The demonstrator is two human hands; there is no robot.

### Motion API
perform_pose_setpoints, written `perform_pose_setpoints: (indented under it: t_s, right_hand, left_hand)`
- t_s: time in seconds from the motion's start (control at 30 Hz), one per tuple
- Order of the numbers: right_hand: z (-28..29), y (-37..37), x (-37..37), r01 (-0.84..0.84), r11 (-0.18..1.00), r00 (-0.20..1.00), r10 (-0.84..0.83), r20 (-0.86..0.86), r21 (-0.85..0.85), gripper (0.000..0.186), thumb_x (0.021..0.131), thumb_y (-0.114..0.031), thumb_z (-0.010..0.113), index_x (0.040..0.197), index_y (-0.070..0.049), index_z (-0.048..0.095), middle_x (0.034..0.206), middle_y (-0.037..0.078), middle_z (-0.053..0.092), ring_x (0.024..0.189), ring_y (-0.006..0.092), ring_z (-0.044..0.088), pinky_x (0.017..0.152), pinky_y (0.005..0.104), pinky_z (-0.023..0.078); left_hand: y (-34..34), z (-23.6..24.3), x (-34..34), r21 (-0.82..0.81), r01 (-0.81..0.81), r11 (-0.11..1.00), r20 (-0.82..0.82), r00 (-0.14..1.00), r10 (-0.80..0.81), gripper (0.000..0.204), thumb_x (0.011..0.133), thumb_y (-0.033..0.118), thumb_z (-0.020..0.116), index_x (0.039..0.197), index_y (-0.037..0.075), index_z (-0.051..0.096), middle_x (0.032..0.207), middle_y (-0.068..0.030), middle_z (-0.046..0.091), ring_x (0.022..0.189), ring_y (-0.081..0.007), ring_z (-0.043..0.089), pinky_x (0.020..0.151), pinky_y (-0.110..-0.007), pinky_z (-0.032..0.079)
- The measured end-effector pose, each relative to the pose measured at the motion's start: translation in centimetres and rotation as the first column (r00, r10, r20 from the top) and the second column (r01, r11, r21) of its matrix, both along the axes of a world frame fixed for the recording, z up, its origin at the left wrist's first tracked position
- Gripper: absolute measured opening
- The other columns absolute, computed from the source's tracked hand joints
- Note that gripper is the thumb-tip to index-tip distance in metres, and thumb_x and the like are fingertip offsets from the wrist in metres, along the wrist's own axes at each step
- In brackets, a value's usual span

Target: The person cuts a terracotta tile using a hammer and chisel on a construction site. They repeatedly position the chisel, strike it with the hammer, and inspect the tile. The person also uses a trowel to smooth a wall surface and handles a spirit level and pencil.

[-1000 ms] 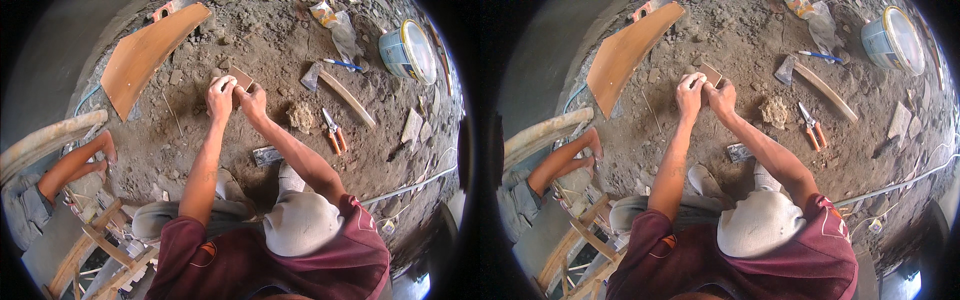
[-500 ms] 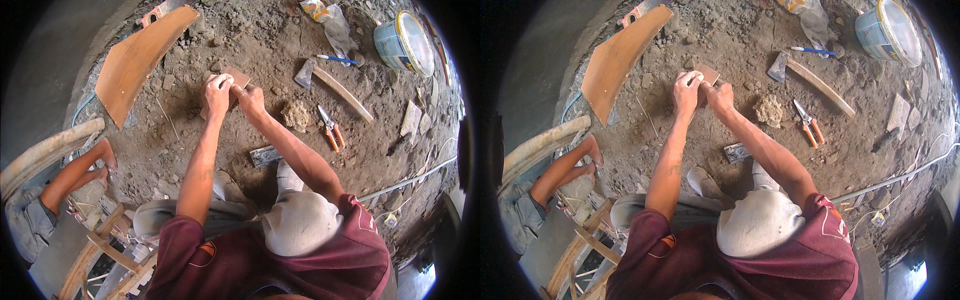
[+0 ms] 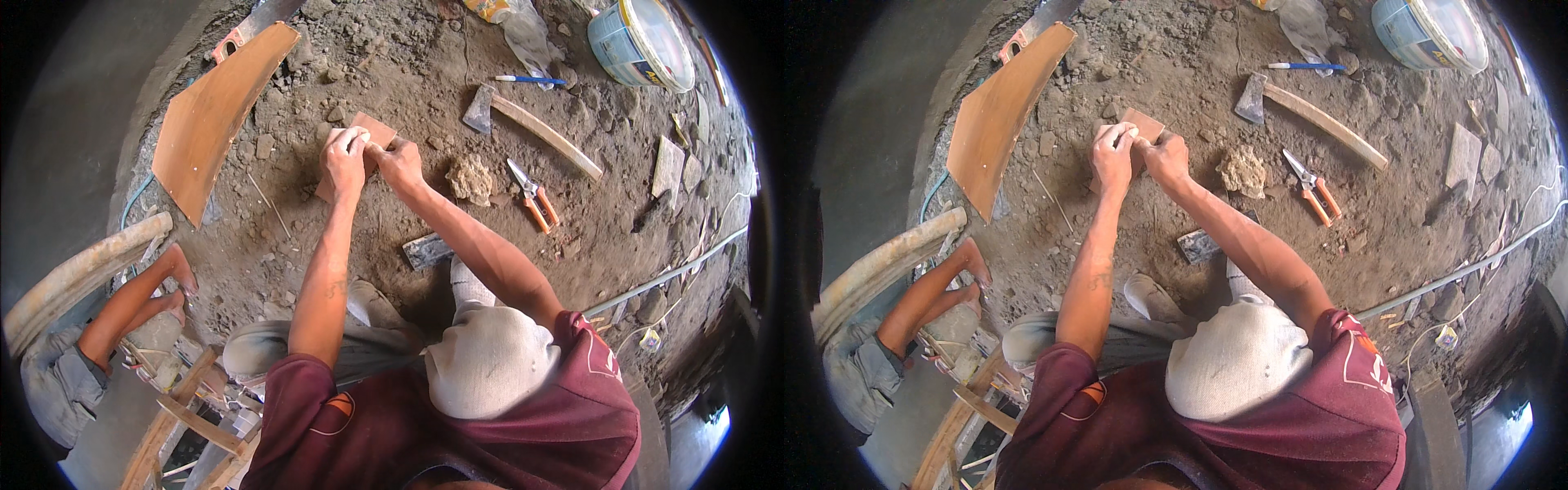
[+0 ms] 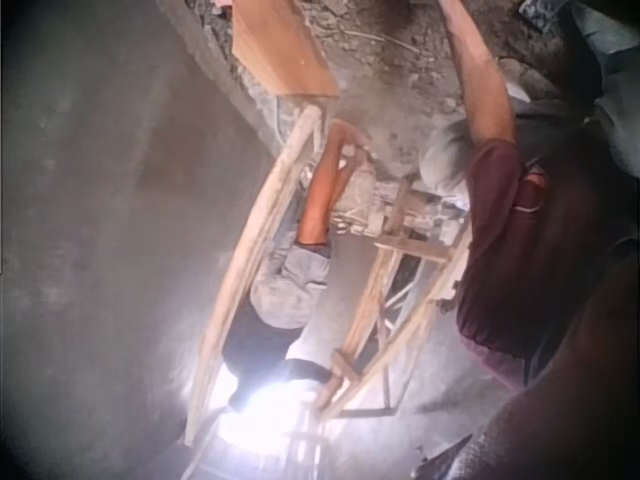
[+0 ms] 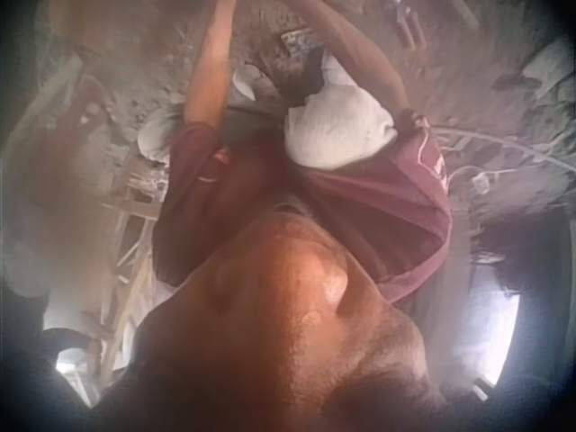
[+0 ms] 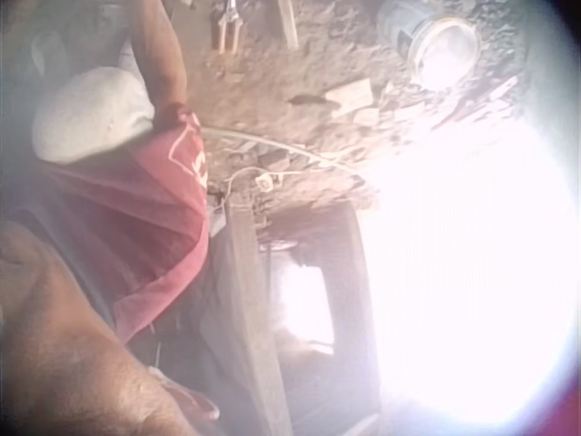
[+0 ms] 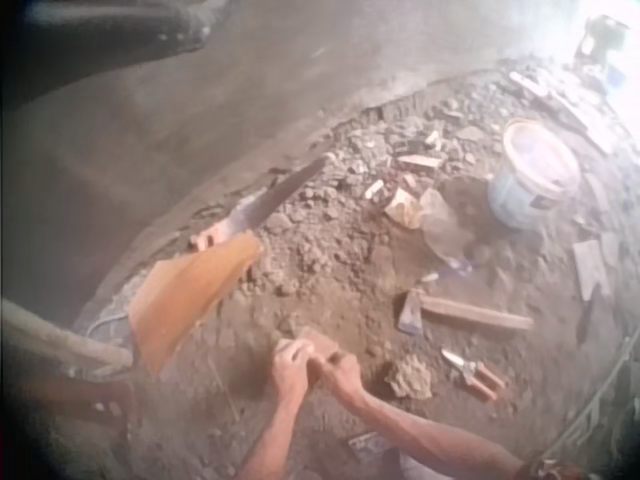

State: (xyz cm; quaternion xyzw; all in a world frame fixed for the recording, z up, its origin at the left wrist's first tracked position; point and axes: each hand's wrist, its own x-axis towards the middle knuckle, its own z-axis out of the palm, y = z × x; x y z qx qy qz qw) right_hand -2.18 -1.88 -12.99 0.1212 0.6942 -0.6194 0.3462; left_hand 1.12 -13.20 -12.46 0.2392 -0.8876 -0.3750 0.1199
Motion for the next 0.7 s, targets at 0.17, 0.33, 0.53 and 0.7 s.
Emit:
perform_pose_setpoints:
  t_s: [0.17, 0.33, 0.53, 0.7]
  right_hand:
    - [-0.2, 0.0, 0.2, 0.023, 0.999, 1.000, -0.024, -0.018, -0.046, 0.039, 0.088, -0.024, 0.074, 0.113, 0.005, 0.069, 0.099, 0.014, 0.075, 0.088, 0.0171, 0.070, 0.078, 0.0329, 0.054]
    - [-0.3, 0.1, 0.0, 0.051, 0.995, 0.998, -0.048, 0.026, -0.087, 0.039, 0.087, -0.022, 0.074, 0.115, 0.005, 0.068, 0.102, 0.013, 0.073, 0.091, 0.0173, 0.069, 0.080, 0.0324, 0.054]
    - [-1.4, -0.7, -0.1, 0.134, 0.987, 0.984, -0.122, 0.129, -0.093, 0.047, 0.079, -0.020, 0.078, 0.116, 0.007, 0.065, 0.103, 0.014, 0.072, 0.093, 0.0185, 0.068, 0.080, 0.0311, 0.054]
    - [-3.3, -1.4, 0.3, 0.189, 0.982, 0.975, -0.185, 0.120, -0.027, 0.054, 0.074, -0.027, 0.082, 0.109, 0.009, 0.062, 0.097, 0.020, 0.072, 0.090, 0.0244, 0.069, 0.077, 0.0351, 0.055]
  left_hand:
    - [0.1, 0.8, -0.2, 0.003, 0.050, 0.999, -0.009, 0.999, -0.050, 0.010, 0.087, 0.008, 0.069, 0.094, 0.001, 0.071, 0.091, -0.0127, 0.066, 0.083, -0.0305, 0.066, 0.075, -0.038, 0.051]
    - [-0.1, 1.0, -0.5, -0.013, 0.081, 0.997, 0.046, 0.996, -0.080, 0.012, 0.085, 0.009, 0.070, 0.093, 0.001, 0.072, 0.091, -0.0120, 0.068, 0.084, -0.0283, 0.066, 0.076, -0.037, 0.051]
    - [-0.7, 0.6, -0.4, -0.027, 0.064, 0.998, 0.046, 0.997, -0.063, 0.013, 0.086, 0.011, 0.070, 0.094, 0.001, 0.072, 0.092, -0.0119, 0.068, 0.085, -0.0276, 0.065, 0.078, -0.037, 0.050]
    - [-0.5, 1.0, -0.6, -0.016, 0.067, 0.998, 0.058, 0.996, -0.066, 0.013, 0.087, 0.012, 0.069, 0.094, 0.002, 0.072, 0.092, -0.0122, 0.067, 0.085, -0.0284, 0.065, 0.078, -0.037, 0.050]
